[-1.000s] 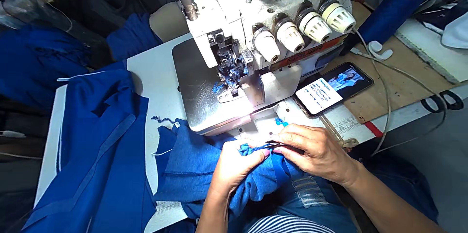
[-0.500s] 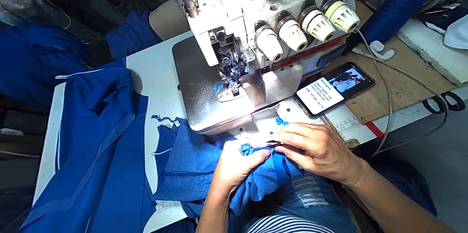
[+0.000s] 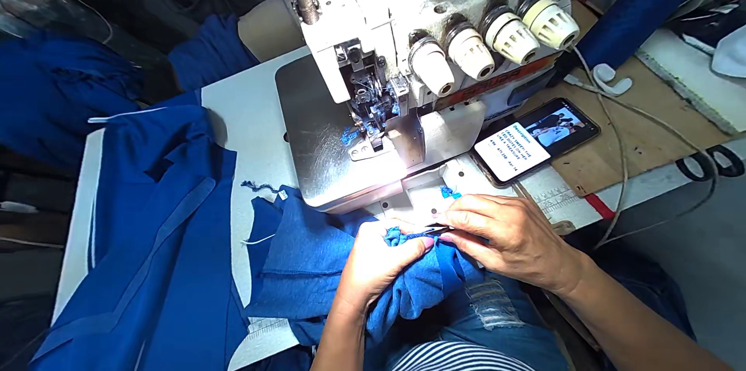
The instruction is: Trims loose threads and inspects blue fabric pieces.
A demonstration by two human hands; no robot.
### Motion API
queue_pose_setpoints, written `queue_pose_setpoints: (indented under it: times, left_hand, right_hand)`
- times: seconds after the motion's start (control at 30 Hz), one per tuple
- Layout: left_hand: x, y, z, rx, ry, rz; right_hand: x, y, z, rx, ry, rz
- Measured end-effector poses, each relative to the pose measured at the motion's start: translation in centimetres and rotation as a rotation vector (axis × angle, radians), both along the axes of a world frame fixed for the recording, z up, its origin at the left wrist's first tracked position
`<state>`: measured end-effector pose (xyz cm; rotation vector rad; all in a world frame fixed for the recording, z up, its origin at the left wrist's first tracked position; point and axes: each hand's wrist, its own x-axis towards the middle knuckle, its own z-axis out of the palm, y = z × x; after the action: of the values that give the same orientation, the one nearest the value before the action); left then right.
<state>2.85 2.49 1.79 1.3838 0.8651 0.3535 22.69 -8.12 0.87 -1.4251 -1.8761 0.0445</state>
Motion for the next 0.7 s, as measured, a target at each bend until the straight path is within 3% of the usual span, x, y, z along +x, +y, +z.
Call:
queue_pose_setpoints:
  times: [0.53, 0.7]
  left_hand:
    - [-0.1, 0.2, -0.1, 0.006, 0.003, -0.044]
    - [-0.2, 0.3, -0.1, -0.009, -0.024, -0.049]
  right_hand:
    - [0.3, 0.3, -2.1, 0.003, 0.106, 0.154]
    - [0.3, 0.0, -2.3, -0.004, 0.201, 0.118]
